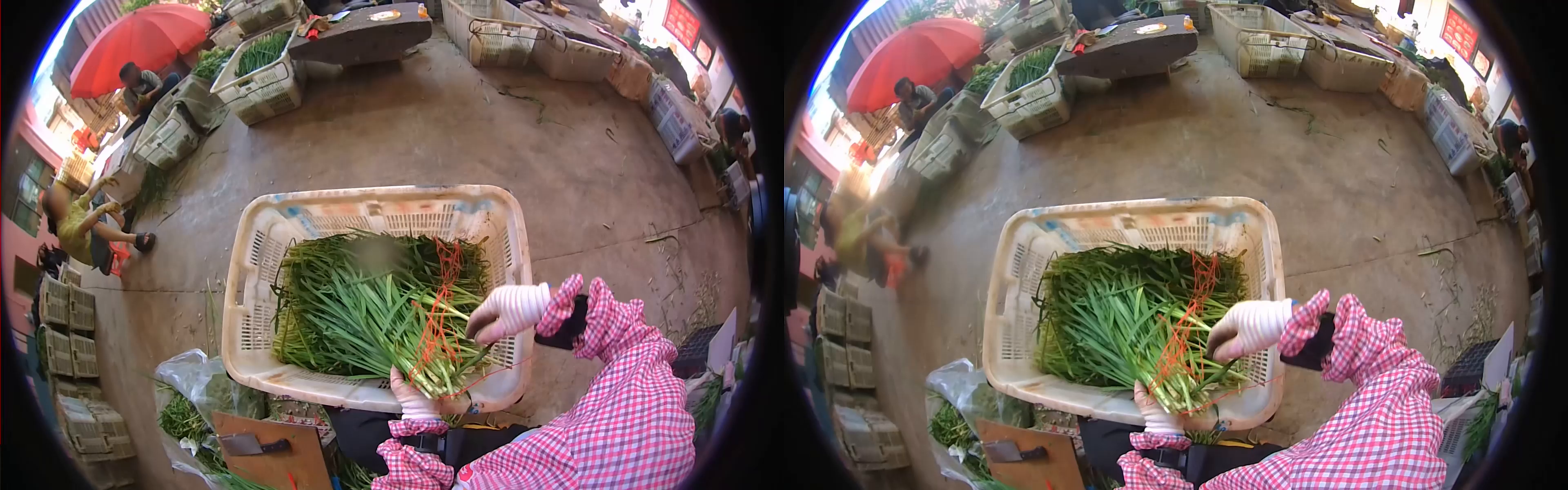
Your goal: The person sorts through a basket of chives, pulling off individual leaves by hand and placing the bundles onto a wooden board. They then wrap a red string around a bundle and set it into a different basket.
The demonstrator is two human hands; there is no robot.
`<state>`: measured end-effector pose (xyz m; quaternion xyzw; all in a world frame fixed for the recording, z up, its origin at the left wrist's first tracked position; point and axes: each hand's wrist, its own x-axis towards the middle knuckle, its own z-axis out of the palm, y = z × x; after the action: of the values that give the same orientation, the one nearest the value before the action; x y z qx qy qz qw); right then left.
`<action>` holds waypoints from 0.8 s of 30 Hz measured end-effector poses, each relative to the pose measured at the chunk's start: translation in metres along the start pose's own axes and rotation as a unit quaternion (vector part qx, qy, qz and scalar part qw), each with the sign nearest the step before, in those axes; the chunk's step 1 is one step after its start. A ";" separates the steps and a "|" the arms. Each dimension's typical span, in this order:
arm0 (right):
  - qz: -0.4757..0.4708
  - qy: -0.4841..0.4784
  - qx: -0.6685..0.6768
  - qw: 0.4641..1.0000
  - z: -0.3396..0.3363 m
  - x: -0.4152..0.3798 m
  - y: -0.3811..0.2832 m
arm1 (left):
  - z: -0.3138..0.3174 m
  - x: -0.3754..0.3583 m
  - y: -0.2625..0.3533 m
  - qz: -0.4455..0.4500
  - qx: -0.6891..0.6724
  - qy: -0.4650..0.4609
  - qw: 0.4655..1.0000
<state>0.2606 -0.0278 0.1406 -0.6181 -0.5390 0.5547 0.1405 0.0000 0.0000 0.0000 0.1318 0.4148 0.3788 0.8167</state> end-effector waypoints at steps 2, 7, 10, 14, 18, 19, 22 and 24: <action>0.000 0.061 -0.054 0.997 -0.011 0.011 0.013 | 0.023 -0.014 0.014 -0.021 -0.044 0.027 0.998; 0.104 0.146 -0.479 0.859 -0.032 0.101 0.079 | 0.036 -0.024 0.021 -0.061 -0.102 0.056 0.991; -0.017 0.151 -0.563 0.812 -0.026 0.159 0.122 | 0.030 -0.017 0.019 -0.033 -0.064 0.055 0.996; -0.123 0.067 -0.635 0.760 -0.011 0.219 0.166 | 0.027 -0.016 0.013 -0.022 -0.045 0.065 0.997; -0.108 -0.082 -0.611 0.780 -0.011 0.225 0.164 | 0.025 -0.013 0.014 -0.070 -0.137 0.088 0.984; -0.032 -0.124 -0.580 0.804 -0.011 0.224 0.158 | 0.022 -0.011 0.011 -0.048 -0.107 0.080 0.990; 0.094 0.098 -0.289 0.948 -0.011 0.207 0.171 | 0.020 -0.011 0.003 -0.018 -0.070 0.056 0.996; 0.117 0.366 -0.077 0.920 0.003 0.221 0.215 | 0.026 -0.013 0.010 -0.048 -0.129 0.085 0.987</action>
<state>0.3247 0.0715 -0.1445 -0.8456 -0.4151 0.2587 0.2139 0.0100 -0.0002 0.0294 -0.0278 0.4363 0.3992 0.8059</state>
